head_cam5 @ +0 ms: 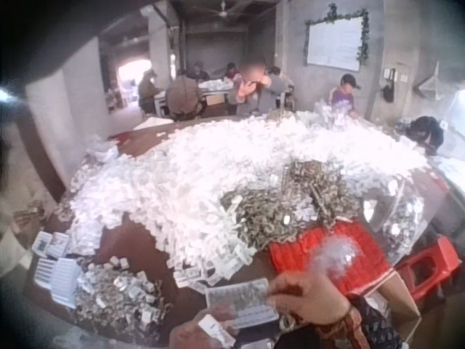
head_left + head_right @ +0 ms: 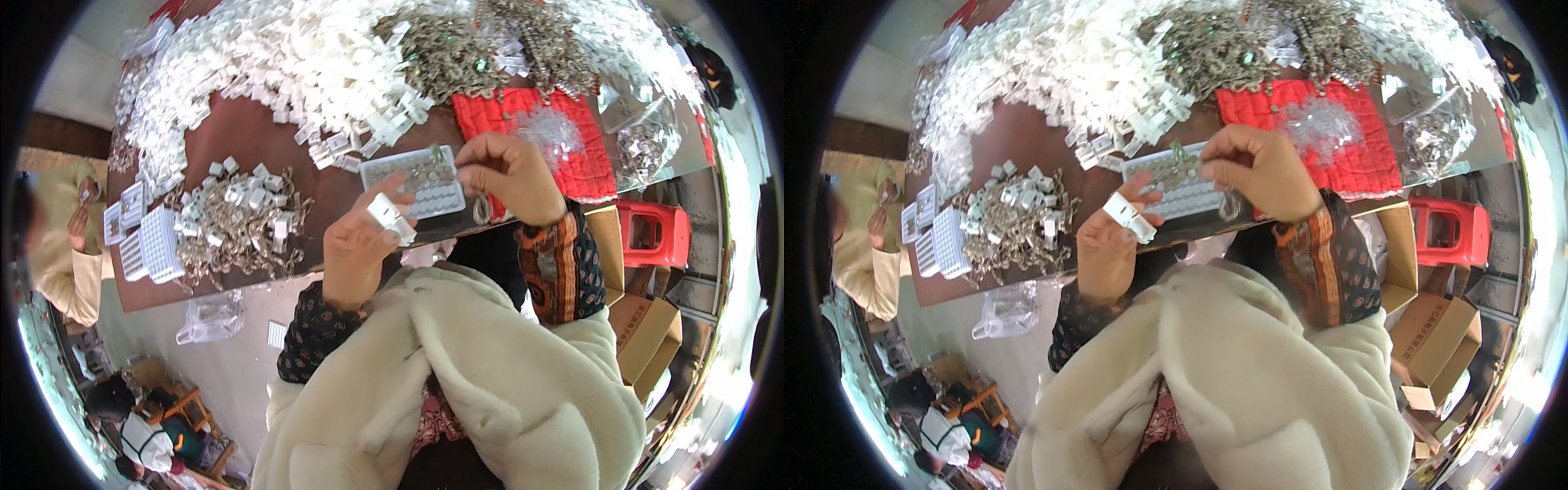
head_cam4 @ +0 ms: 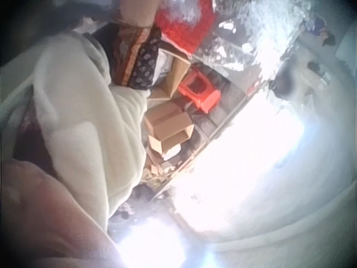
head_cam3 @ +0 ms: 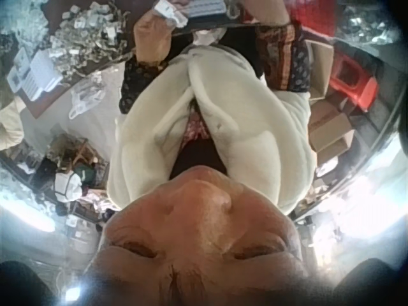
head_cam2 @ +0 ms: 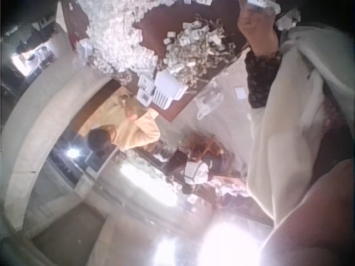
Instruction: The person repeatedly picks small white plastic housings and metal components from a table, inserts the metal parts into the housings, and places the assembled units into a white tray. The person works at a table with many similar components and trays, while another person works across the table.
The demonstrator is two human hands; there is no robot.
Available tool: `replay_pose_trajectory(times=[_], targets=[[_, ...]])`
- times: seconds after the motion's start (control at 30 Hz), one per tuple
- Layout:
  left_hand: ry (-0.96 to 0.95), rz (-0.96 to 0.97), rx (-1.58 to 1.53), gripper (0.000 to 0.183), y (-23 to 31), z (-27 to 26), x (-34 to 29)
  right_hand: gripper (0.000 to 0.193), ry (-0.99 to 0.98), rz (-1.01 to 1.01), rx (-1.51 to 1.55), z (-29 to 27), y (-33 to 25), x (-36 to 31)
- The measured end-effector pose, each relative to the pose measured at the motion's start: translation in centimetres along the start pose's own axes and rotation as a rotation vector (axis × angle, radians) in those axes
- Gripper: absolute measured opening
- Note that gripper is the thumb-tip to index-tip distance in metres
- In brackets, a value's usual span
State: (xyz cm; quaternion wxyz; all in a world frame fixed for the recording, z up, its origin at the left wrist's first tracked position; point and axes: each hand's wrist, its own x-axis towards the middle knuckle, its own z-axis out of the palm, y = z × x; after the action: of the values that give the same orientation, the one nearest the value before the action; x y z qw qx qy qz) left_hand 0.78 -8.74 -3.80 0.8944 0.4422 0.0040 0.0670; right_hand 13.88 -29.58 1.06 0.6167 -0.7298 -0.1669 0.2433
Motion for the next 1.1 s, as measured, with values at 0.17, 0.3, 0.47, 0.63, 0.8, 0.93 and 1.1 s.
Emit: replay_pose_trajectory(times=[0.17, 0.3, 0.47, 0.63, 0.8, 0.93, 1.1], targets=[[-0.082, -0.069, -0.010, 0.032, 1.0, -0.5, -0.4, 0.013, -0.252, 0.033, 0.147, 3.3, -1.1, -2.2], [-0.109, 0.044, 0.092, 0.033, 0.9, -0.7, -0.9, 0.014, -0.260, 0.165, 0.471, 4.9, -1.2, -2.5], [-0.027, 0.071, 0.037, 0.030, 0.3, -0.6, -1.3, 0.016, -0.078, 0.066, 0.302, 6.8, -0.7, -2.9], [0.111, 0.018, -0.114, 0.033, 0.3, -0.7, -1.9, 0.015, 0.204, -0.353, -0.082, 8.3, -0.9, -3.7], [0.142, 0.071, 0.018, 0.036, 0.2, -0.2, -1.8, 0.016, 0.216, -0.456, -0.192, 8.8, -1.4, -3.6], [0.134, 0.103, 0.033, 0.038, 0.4, 0.1, -1.8, 0.015, 0.165, -0.415, -0.155, 9.1, -1.5, -3.7], [0.159, 0.145, 0.139, 0.037, 0.4, -0.3, -2.1, 0.013, 0.069, -0.353, -0.011, 8.8, -1.3, -3.6]])
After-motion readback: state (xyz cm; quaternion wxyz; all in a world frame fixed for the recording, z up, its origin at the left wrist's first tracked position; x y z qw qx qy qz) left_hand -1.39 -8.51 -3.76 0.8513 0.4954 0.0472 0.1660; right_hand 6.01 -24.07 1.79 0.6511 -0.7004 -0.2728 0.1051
